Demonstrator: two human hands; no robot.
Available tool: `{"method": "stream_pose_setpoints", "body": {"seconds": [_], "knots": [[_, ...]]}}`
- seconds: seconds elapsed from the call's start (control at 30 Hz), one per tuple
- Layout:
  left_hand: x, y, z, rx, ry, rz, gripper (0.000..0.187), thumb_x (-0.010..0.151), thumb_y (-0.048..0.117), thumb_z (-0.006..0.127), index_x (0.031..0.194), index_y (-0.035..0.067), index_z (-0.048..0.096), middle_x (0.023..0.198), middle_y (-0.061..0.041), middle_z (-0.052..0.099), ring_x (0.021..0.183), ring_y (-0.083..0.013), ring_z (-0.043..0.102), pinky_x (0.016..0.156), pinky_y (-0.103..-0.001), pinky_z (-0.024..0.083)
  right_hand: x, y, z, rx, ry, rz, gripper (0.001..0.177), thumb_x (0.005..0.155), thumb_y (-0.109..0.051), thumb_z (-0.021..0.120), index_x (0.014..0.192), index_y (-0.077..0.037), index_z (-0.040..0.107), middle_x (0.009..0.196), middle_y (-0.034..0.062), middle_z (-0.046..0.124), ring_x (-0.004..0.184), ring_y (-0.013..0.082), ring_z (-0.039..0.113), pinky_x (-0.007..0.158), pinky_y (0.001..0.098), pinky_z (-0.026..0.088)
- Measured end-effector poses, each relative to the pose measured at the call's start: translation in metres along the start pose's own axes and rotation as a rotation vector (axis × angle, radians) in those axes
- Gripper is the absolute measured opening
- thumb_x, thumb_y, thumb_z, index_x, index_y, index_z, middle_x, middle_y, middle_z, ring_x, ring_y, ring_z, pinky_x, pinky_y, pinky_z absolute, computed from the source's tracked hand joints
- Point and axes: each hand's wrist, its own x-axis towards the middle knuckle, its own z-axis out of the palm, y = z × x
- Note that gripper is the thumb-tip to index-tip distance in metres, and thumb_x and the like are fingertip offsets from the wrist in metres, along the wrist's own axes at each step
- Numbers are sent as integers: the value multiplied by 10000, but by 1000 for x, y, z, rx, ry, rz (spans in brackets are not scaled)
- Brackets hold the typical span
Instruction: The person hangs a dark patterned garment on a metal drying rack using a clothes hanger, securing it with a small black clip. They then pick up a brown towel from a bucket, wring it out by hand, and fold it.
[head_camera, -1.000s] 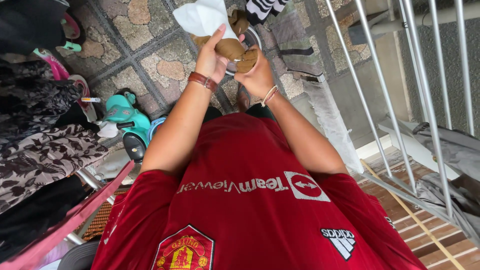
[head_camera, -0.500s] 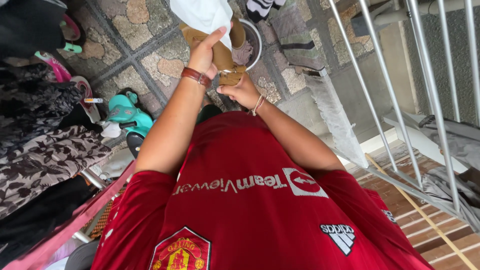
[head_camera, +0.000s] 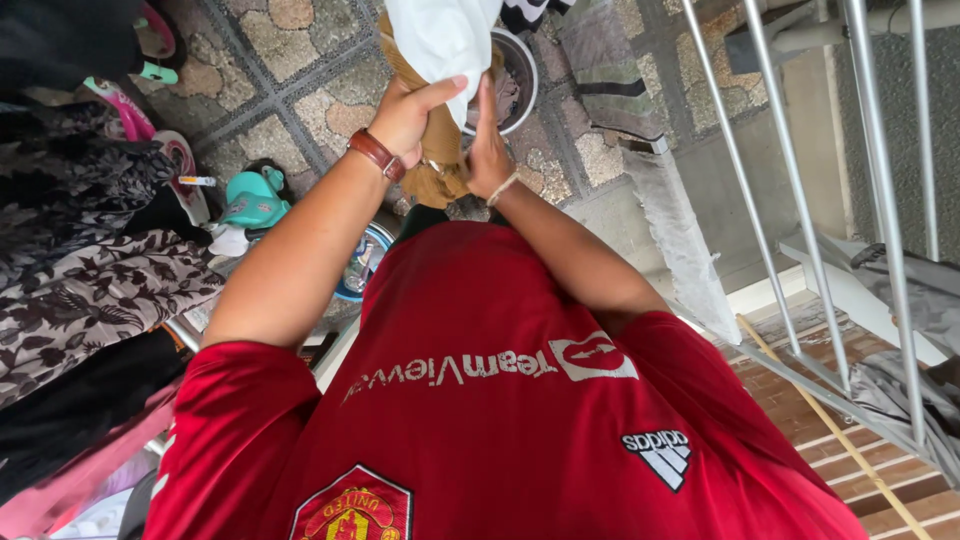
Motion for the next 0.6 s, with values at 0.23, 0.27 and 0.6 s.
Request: {"method": "stream_pose_setpoints", "body": {"seconds": [0.23,0.27,0.6], "knots": [[-34,32,23,63,0,-329,490,735,170,807,1195,24,724,1157,-127,777,997,-257,759,887,-376,636,17,22,7,-465,308,-131,1040,997,-541,660,1606,42,51,1670,289,144,1603,465,119,1369,635,120],[-37,34,24,124,-22,-446,488,748,201,791,1194,15,727,1142,-125,776,971,-241,753,848,-365,636,20,24,3,-571,328,-171,1032,1003,-646,569,1595,54,93,1647,297,190,1589,462,156,1357,664,111],[-32,77,62,805,-135,-663,820,633,440,731,1398,171,612,1503,42,577,1367,-204,481,1142,-467,312,35,24,-39,-637,497,-447,917,1033,-571,633,1644,-174,76,1710,52,170,1620,236,156,1324,638,54]]}}
